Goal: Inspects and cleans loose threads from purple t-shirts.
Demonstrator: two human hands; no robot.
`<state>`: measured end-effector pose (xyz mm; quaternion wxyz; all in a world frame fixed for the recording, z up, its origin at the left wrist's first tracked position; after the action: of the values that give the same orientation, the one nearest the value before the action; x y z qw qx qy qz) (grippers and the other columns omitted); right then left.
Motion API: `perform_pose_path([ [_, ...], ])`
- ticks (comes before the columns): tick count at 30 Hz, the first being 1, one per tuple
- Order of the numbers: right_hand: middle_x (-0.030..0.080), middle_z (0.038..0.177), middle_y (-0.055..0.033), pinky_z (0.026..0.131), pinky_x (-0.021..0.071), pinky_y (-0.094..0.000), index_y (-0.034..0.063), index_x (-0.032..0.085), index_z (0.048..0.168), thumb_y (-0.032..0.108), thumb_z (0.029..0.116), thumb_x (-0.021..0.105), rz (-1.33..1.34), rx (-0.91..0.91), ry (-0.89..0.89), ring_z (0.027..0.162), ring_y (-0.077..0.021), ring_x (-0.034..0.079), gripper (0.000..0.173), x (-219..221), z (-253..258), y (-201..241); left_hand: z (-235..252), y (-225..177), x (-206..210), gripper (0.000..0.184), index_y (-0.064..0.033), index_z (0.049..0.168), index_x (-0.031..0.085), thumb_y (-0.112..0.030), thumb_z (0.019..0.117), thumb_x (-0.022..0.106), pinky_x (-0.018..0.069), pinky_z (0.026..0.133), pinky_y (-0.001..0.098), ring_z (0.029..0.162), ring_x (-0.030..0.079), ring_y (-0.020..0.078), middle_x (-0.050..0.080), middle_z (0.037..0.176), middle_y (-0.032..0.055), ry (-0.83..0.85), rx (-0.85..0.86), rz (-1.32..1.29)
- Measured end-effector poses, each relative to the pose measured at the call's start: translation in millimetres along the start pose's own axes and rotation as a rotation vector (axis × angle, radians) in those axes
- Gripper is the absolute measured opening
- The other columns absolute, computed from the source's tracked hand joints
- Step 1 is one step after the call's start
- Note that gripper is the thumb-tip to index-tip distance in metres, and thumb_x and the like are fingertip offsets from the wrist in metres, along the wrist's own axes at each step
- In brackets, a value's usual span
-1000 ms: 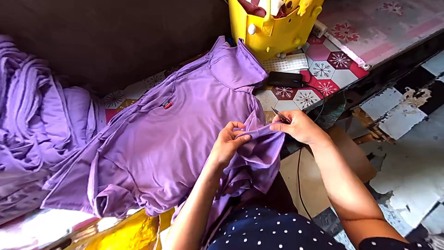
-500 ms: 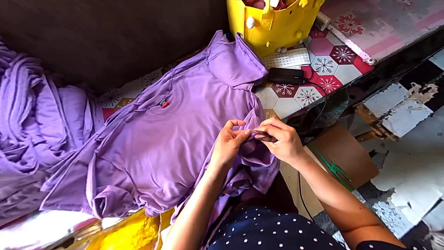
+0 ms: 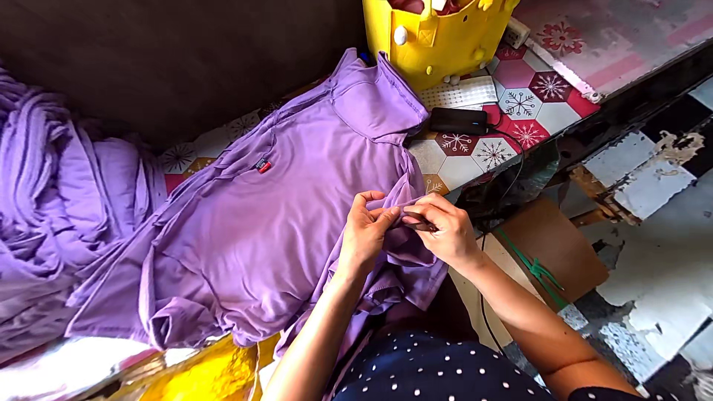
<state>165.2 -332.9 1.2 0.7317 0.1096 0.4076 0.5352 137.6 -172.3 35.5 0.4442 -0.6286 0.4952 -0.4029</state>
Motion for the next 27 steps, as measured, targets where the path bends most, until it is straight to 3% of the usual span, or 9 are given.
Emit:
perform_pose_path([
  [4, 0.071, 0.088, -0.0118, 0.055, 0.0536, -0.0304, 0.0004, 0.074, 0.089, 0.0, 0.0848, 0.065, -0.057, -0.046, 0.0, 0.069, -0.018, 0.068, 0.01, 5, 1, -5, 0, 6, -1, 0.036, -0.0079, 0.122, 0.048, 0.003, 0.0935, 0.067, 0.0553, 0.065, 0.0211, 0.065, 0.068, 0.004, 0.072, 0.074, 0.0, -0.006, 0.042, 0.075],
  [7, 0.067, 0.089, -0.0094, 0.069, 0.0563, -0.0258, -0.001, 0.071, 0.095, 0.004, 0.0934, 0.064, 0.114, 0.18, 0.041, 0.077, -0.0121, 0.065, 0.008, -3, 1, -10, -2, 9, -4, 0.034, -0.0094, 0.118, 0.047, 0.002, 0.0939, 0.067, 0.0545, 0.063, 0.0207, 0.064, 0.066, 0.003, 0.071, 0.074, -0.0021, -0.023, 0.098, 0.096],
  [9, 0.067, 0.089, -0.0071, 0.071, 0.0541, -0.0196, -0.0006, 0.071, 0.094, 0.008, 0.0953, 0.066, 0.179, 0.276, 0.026, 0.078, -0.0061, 0.063, 0.01, -10, 3, -8, -4, 9, -5, 0.032, -0.0094, 0.116, 0.047, 0.004, 0.0941, 0.066, 0.055, 0.063, 0.0209, 0.064, 0.067, 0.0035, 0.071, 0.074, -0.0018, -0.05, 0.087, 0.039],
  [13, 0.07, 0.087, -0.0066, 0.07, 0.0537, -0.0148, -0.0009, 0.075, 0.089, 0.008, 0.0888, 0.074, 0.171, 0.242, -0.036, 0.076, -0.0025, 0.064, 0.009, -8, -1, 7, -9, 8, -3, 0.033, -0.0094, 0.118, 0.049, 0.004, 0.0939, 0.066, 0.0556, 0.065, 0.0207, 0.065, 0.067, 0.0034, 0.071, 0.074, -0.002, -0.087, 0.081, 0.0],
  [16, 0.072, 0.086, -0.0085, 0.071, 0.0561, -0.0199, -0.0006, 0.076, 0.087, 0.009, 0.0857, 0.077, 0.08, 0.218, -0.06, 0.077, -0.0078, 0.068, 0.01, 0, -6, 10, -11, 10, -1, 0.036, -0.0095, 0.12, 0.049, 0.002, 0.0927, 0.068, 0.0558, 0.065, 0.0208, 0.066, 0.068, 0.0033, 0.073, 0.075, -0.002, -0.089, 0.153, 0.059],
  [22, 0.067, 0.078, -0.0114, 0.049, 0.0506, -0.0307, -0.0008, 0.07, 0.079, 0.009, 0.0778, 0.077, -0.131, 0.03, -0.05, 0.061, -0.0183, 0.065, 0.012, 12, -8, 10, -13, 16, 1, 0.036, -0.0096, 0.119, 0.052, -0.002, 0.0889, 0.07, 0.0539, 0.06, 0.019, 0.062, 0.065, -0.0006, 0.072, 0.073, -0.0059, -0.103, 0.321, 0.297],
  [25, 0.065, 0.082, -0.0061, 0.057, 0.0504, -0.0182, -0.0003, 0.068, 0.083, 0.006, 0.0825, 0.072, 0.213, 0.187, -0.022, 0.068, -0.0057, 0.06, 0.008, 6, -5, 9, -11, 16, 0, 0.035, -0.01, 0.117, 0.05, -0.001, 0.0904, 0.071, 0.0539, 0.06, 0.0202, 0.062, 0.066, 0.0021, 0.072, 0.074, -0.0037, -0.091, 0.264, 0.206],
  [27, 0.061, 0.082, -0.0023, 0.057, 0.0455, -0.013, 0.0004, 0.066, 0.085, 0.007, 0.087, 0.067, 0.359, 0.31, -0.027, 0.066, 0.0009, 0.053, 0.007, 0, -2, 6, -10, 16, -3, 0.035, -0.0105, 0.116, 0.047, 0.0, 0.0918, 0.07, 0.0554, 0.063, 0.0215, 0.064, 0.067, 0.0036, 0.071, 0.075, -0.0029, -0.087, 0.201, 0.105],
])
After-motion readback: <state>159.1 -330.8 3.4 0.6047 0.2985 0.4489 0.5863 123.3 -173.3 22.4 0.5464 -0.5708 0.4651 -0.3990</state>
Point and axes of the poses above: each hand's wrist, its own z-axis towards the middle knuckle, its own x-axis out of the palm, y = z × x, the point moved 1 cm from there along z, towards the middle knuckle
